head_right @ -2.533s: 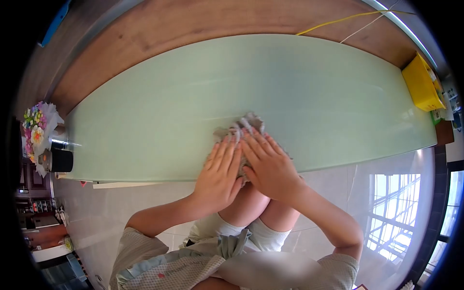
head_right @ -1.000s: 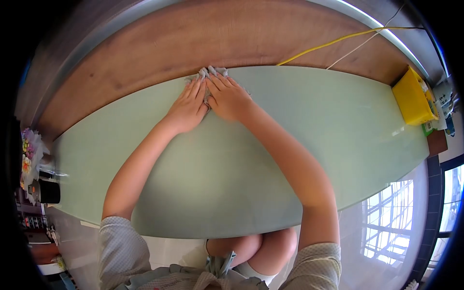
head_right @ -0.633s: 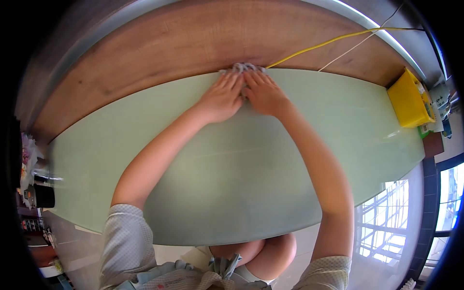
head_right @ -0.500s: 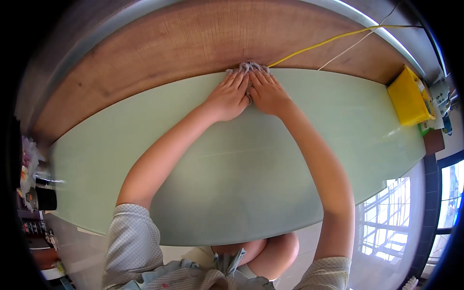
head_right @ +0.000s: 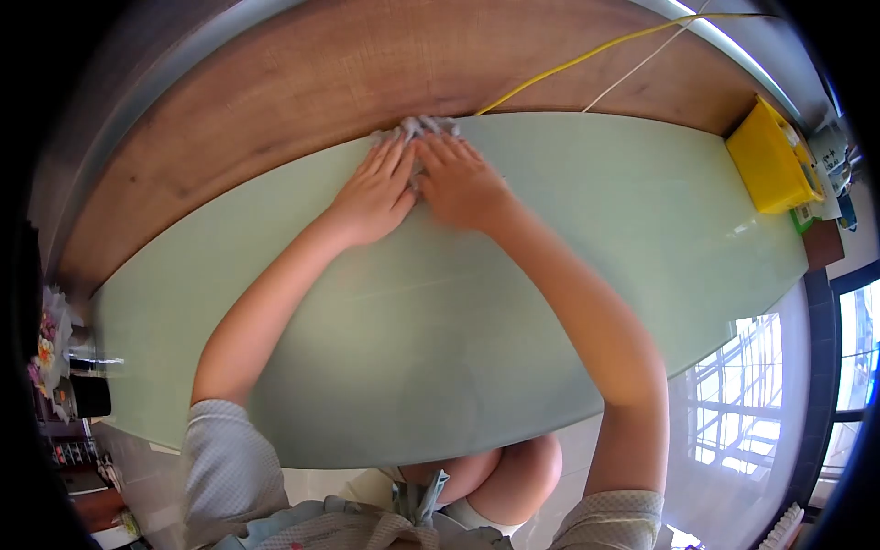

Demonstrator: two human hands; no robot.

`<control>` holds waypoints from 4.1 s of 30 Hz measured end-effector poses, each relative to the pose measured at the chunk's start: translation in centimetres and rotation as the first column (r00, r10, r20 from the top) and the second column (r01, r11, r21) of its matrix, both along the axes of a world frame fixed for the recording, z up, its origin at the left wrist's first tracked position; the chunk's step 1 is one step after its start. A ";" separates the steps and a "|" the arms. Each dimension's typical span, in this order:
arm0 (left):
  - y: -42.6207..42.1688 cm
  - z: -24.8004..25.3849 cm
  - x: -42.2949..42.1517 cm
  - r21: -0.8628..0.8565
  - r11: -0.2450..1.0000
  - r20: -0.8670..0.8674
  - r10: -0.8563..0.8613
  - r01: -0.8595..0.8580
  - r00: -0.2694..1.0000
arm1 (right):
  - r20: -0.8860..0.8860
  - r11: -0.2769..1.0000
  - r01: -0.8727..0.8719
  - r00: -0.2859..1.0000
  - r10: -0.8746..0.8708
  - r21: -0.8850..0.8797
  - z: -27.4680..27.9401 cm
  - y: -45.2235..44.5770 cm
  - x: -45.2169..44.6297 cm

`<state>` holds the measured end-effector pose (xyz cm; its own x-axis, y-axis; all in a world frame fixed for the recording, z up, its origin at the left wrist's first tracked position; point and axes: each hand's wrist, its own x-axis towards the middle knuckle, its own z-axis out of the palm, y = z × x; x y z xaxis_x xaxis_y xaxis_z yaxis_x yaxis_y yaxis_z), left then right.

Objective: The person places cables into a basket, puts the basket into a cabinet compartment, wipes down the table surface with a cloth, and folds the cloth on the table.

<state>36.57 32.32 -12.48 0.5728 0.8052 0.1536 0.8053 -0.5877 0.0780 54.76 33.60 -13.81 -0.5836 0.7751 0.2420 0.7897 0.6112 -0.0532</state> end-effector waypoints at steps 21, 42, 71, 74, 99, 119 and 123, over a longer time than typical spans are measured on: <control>-25.9 2.3 -3.7 -0.193 0.959 0.077 -0.197 0.208 0.977 | -0.064 0.977 -0.072 0.996 0.060 -0.202 3.3 -26.6 -3.3; -33.4 1.9 -7.4 -0.163 0.987 0.052 -0.009 0.017 0.999 | -0.182 0.992 -0.102 0.979 0.087 -0.078 1.9 -31.8 -8.2; -25.7 -0.3 -4.3 -0.008 1.000 0.112 -0.014 0.015 0.994 | -0.005 0.992 0.129 0.992 -0.129 -0.013 0.4 -25.9 -6.1; -29.4 0.5 -7.1 -0.080 0.997 0.069 0.027 -0.022 0.997 | -0.092 0.999 0.039 0.995 -0.040 -0.008 0.9 -28.8 -9.0; -27.1 0.1 14.6 -0.063 0.993 0.179 0.105 -0.096 0.978 | -0.109 0.996 0.070 0.991 -0.077 -0.061 2.4 -26.3 11.0; -26.0 -1.2 22.5 0.082 0.987 0.281 0.111 -0.139 0.953 | -0.076 0.995 0.095 0.993 -0.093 0.024 0.7 -25.3 19.1; -25.6 -1.6 23.7 0.138 0.980 0.247 0.109 -0.146 0.963 | -0.130 0.993 0.105 0.987 -0.097 0.051 0.4 -25.1 20.5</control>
